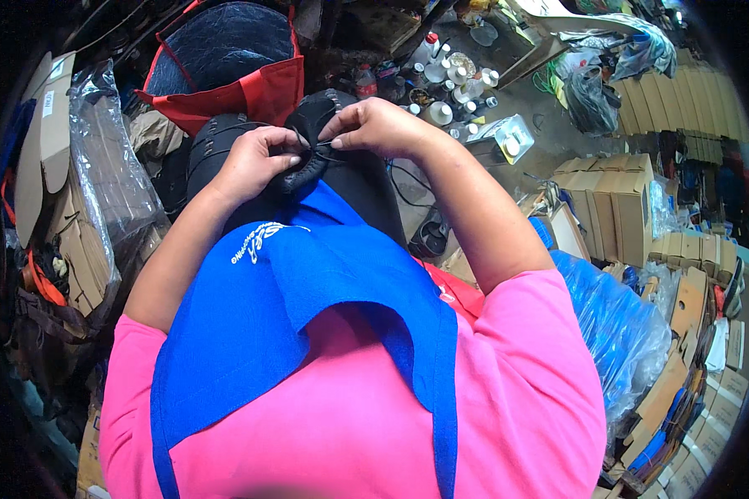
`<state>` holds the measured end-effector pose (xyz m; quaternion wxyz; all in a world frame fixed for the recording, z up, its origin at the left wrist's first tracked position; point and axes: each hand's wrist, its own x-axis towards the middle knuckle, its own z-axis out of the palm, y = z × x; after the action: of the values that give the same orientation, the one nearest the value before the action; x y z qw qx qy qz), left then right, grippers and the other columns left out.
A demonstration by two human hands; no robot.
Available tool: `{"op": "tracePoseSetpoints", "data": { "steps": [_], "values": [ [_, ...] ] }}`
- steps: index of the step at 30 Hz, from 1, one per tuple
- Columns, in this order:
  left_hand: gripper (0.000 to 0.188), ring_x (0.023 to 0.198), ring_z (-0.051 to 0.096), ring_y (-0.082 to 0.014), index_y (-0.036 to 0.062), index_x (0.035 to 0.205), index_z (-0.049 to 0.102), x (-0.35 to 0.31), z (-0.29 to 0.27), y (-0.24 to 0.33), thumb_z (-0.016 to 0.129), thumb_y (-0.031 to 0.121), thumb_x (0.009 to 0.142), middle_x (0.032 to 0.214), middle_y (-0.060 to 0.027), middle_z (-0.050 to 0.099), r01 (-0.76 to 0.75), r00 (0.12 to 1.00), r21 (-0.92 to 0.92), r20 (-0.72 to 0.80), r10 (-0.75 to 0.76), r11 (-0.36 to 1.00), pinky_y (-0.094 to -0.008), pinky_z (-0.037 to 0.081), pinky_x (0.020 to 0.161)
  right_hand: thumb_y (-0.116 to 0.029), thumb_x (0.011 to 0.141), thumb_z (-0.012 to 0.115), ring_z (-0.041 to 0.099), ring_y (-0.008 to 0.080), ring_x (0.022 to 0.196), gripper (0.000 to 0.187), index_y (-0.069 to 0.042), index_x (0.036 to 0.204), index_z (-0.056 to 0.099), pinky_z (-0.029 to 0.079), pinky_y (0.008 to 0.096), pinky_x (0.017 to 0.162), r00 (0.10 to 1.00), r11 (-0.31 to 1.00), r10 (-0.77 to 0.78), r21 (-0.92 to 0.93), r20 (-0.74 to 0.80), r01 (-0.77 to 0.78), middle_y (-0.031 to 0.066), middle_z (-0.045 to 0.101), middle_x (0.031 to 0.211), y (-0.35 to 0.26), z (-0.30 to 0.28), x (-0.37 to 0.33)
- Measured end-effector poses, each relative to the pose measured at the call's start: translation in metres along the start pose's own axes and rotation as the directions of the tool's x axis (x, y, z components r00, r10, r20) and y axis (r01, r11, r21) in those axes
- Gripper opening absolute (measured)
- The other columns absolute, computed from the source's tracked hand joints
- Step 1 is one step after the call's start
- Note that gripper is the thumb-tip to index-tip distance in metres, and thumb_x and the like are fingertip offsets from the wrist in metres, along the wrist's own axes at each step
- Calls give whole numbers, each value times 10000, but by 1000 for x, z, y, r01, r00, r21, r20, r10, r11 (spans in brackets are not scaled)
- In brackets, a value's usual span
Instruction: Sewing the sole of a black sneaker using a needle and thread.
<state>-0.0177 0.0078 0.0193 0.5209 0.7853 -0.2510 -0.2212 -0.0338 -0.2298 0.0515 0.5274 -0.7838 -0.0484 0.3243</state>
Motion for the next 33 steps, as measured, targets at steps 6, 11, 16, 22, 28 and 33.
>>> {"op": "tracePoseSetpoints", "data": {
  "steps": [6, 11, 16, 22, 28, 33],
  "values": [
    [167, 870, 613, -146, 4, 917, 665, 1, 1, 0, 665, -10, 750, 892, -67, 656, 136, 991, -55, 3, -136, 989, -295, 482, 807, -34, 859, 616, 591, 77, 920, 297, -15, 1155, 631, 467, 245, 872, 998, 997, 57, -57, 28, -55, 12, 667, 1019, -3, -3, -6],
    [147, 910, 608, -200, 32, 877, 681, 4, 1, -6, 665, -2, 734, 902, -82, 657, 136, 991, -181, 22, -134, 974, -325, 465, 848, -26, 858, 609, 589, 80, 932, 299, -19, 1157, 631, 467, 245, 871, 999, 997, 32, -67, 35, -29, 19, 665, 1030, -4, -4, -6],
    [126, 915, 584, -209, 40, 865, 684, -1, -1, -9, 667, 28, 741, 889, -76, 653, -84, 987, 60, -131, 91, 995, -323, 449, 853, -14, 855, 599, 588, 90, 941, 308, -20, 1162, 629, 468, 252, 866, 999, 978, -9, -208, 35, 16, 34, 662, 1046, -20, 1, -15],
    [179, 773, 607, -150, 56, 930, 680, -2, 4, -9, 692, 40, 752, 796, -54, 651, 37, 992, -40, -117, -41, 999, -295, 489, 714, -36, 825, 649, 577, 73, 799, 328, -83, 1150, 649, 475, 227, 769, 996, 1000, 10, -22, -89, -12, -10, 637, 850, -8, 12, -18],
    [161, 686, 575, -76, 20, 893, 634, 10, 11, -15, 700, 6, 747, 735, 5, 613, 174, 984, -236, 11, -176, 956, -244, 475, 656, -41, 811, 670, 543, 51, 747, 228, -34, 1039, 662, 437, 212, 644, 995, 995, 15, 97, -102, -5, -17, 635, 848, -10, 13, -12],
    [128, 672, 582, -87, 21, 847, 630, 15, 13, -13, 696, 0, 740, 736, -18, 629, 138, 990, -250, 36, -133, 958, -253, 478, 645, -78, 786, 709, 537, 59, 705, 146, -23, 913, 663, 436, 227, 635, 991, 997, -7, -78, -131, -3, -19, 630, 783, -10, 11, 7]
  ]
}}
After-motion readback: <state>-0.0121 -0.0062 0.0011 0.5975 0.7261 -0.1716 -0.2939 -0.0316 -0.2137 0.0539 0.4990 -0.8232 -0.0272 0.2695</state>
